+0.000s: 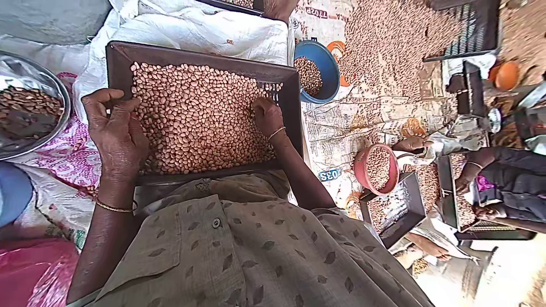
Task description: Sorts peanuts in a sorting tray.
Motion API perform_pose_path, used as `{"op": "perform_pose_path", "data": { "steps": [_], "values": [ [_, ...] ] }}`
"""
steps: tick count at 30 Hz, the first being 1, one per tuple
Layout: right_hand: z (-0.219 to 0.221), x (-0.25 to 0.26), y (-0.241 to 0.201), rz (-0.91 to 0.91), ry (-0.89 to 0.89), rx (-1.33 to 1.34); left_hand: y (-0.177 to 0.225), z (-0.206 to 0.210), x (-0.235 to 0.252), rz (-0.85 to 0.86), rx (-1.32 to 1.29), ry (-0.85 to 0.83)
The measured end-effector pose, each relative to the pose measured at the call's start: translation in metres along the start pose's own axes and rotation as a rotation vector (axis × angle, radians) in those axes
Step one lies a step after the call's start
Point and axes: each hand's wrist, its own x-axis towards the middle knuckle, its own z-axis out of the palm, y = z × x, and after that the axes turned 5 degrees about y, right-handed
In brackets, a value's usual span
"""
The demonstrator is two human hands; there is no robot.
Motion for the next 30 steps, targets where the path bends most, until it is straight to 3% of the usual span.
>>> {"op": "perform_pose_path", "data": {
  "steps": [2, 9, 12, 15, 19, 21, 24, 28, 30],
  "values": [
    [0.003, -0.001, 0.002, -0.047, 0.019, -0.007, 0.001, 0.000, 0.000, 0.001, -0.002, -0.006],
    [0.002, 0.002, -0.027, -0.006, -0.191, -0.348, 0.001, 0.001, 0.000, 0.001, 0.007, -0.018],
    [0.007, 0.001, -0.020, -0.044, -0.116, -0.314, 0.003, 0.001, 0.000, -0.014, 0.018, -0.025],
    [0.006, 0.004, -0.008, -0.047, -0.076, -0.152, 0.005, 0.001, 0.000, -0.021, 0.017, -0.022],
    [0.002, 0.008, 0.007, -0.043, 0.001, 0.342, 0.006, -0.001, -0.003, -0.050, 0.024, -0.032],
    [0.000, 0.005, 0.006, -0.012, -0.024, 0.568, 0.004, -0.005, -0.007, -0.083, 0.053, -0.049],
    [-0.004, 0.001, 0.006, -0.037, -0.094, 0.688, 0.000, -0.004, -0.003, -0.096, 0.023, 0.061],
    [-0.016, 0.002, 0.000, -0.265, -0.395, 0.424, 0.000, -0.010, -0.001, -0.301, -0.001, 0.047],
    [-0.022, 0.010, -0.009, -0.368, -0.407, 0.228, -0.003, -0.012, -0.002, -0.431, -0.071, -0.002]
  ]
}}
